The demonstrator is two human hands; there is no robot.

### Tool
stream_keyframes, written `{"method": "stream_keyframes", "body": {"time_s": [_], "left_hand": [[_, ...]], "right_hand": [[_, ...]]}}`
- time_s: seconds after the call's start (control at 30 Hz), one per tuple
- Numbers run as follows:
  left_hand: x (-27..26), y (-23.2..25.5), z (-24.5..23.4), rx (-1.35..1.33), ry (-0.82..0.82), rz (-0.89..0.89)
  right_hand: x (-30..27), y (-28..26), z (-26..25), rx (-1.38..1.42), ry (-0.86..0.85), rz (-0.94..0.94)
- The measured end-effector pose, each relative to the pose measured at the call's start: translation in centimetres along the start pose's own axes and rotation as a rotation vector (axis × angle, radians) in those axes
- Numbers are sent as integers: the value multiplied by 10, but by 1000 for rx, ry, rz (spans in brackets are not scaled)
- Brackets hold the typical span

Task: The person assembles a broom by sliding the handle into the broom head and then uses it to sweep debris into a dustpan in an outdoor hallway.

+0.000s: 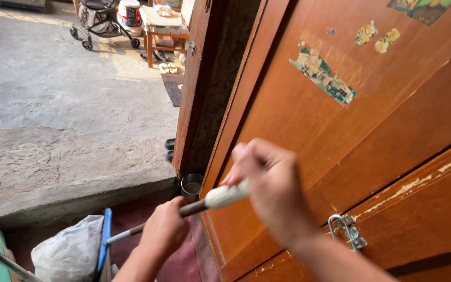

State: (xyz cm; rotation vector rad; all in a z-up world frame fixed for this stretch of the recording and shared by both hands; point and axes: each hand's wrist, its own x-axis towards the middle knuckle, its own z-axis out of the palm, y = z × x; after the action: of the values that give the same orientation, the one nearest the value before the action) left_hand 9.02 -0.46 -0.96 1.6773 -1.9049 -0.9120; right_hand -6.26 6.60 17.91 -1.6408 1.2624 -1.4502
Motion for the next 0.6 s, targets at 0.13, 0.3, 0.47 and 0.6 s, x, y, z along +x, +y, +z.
{"method": "stream_keyframes", "body": {"time_s": [0.13,0.3,0.47,0.6], "left_hand": [[1,79,-17,-61,11,-72],[1,47,12,-52,14,-5],[0,-3,22,65,33,14],[2,34,3,60,121,-12]], "right_hand": [[31,-36,-30,-104,57,-151],[18,-10,-2,-139,-12,-98],[-11,12,14,-197,18,108],[15,-14,-15,-89,-27,-84]]}}
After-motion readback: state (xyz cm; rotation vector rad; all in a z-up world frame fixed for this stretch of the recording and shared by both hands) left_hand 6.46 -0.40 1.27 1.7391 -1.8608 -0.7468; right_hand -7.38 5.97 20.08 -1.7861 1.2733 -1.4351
